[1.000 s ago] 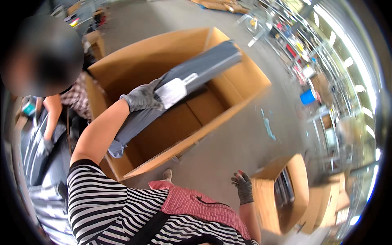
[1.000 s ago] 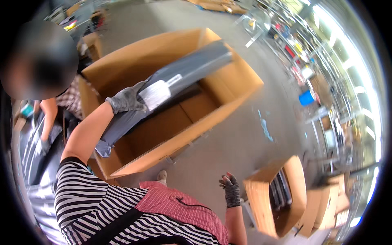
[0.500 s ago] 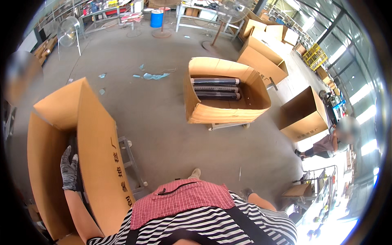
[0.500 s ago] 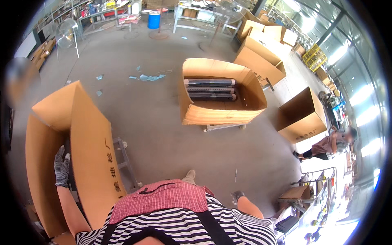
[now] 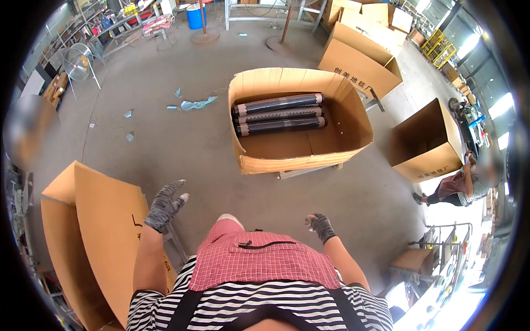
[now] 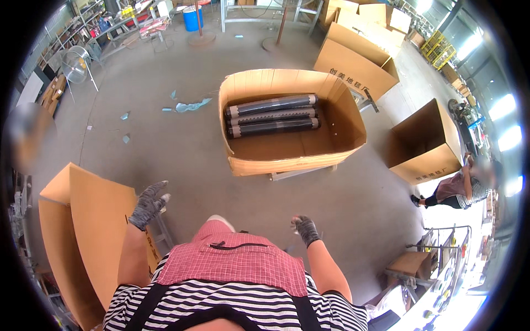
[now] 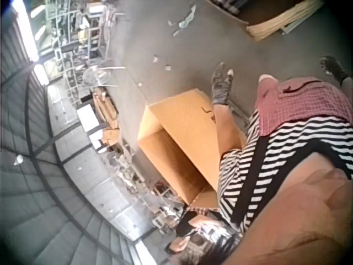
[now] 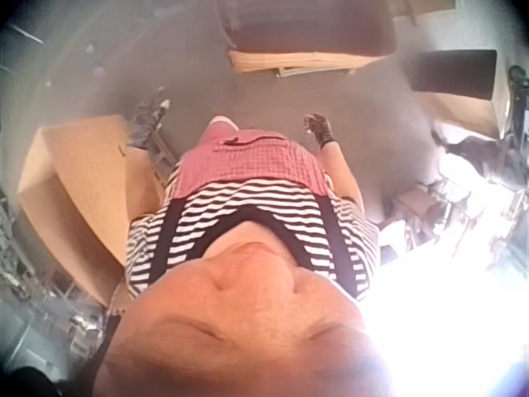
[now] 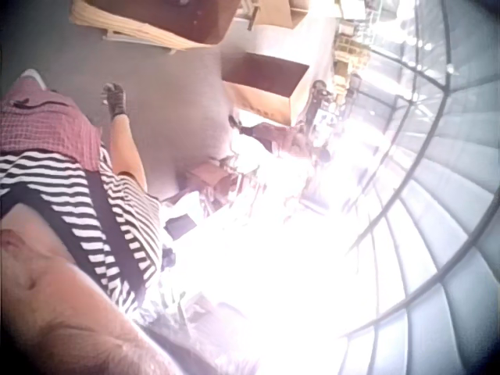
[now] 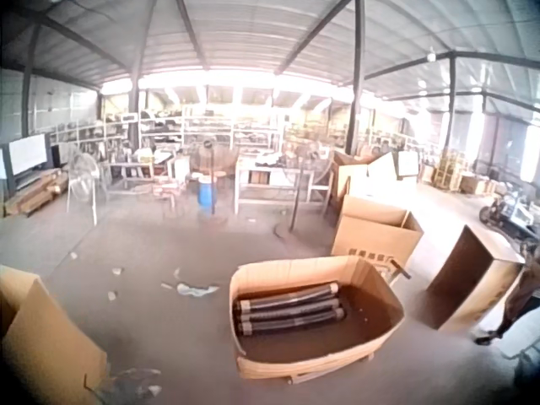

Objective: The person applies labels to long rolls, places the rolls into large cardboard boxes, and then slides each roll into a plastic sleeve before returning them to the table.

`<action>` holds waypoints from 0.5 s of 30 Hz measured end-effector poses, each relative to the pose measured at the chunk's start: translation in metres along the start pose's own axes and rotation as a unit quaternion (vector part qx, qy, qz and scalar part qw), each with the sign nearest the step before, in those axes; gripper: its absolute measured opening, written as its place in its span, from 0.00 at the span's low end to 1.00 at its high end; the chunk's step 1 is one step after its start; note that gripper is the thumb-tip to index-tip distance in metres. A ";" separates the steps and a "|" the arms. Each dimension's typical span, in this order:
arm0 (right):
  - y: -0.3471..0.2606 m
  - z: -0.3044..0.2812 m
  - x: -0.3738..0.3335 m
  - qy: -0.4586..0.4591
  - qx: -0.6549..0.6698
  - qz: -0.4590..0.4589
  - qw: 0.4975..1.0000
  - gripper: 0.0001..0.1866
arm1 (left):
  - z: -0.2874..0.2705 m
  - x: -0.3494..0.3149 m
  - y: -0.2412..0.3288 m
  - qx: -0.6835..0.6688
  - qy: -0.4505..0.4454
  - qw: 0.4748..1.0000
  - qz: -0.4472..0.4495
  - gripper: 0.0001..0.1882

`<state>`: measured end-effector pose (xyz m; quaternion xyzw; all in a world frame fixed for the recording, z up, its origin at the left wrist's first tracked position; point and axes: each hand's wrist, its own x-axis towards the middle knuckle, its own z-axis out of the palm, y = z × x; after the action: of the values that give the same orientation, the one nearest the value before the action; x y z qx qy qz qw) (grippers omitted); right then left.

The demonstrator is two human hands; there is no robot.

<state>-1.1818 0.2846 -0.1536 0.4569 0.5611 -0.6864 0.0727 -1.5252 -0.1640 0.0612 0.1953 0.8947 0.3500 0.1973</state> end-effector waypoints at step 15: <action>-0.195 0.048 0.368 0.060 0.110 0.010 0.992 0.27 | 0.232 0.565 0.063 0.186 -0.250 0.945 0.104 0.42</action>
<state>-1.5377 0.4662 -0.2795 0.5077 0.4814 -0.7145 -0.0049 -1.8762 0.2817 -0.1742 0.4013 0.8406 0.1363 0.3372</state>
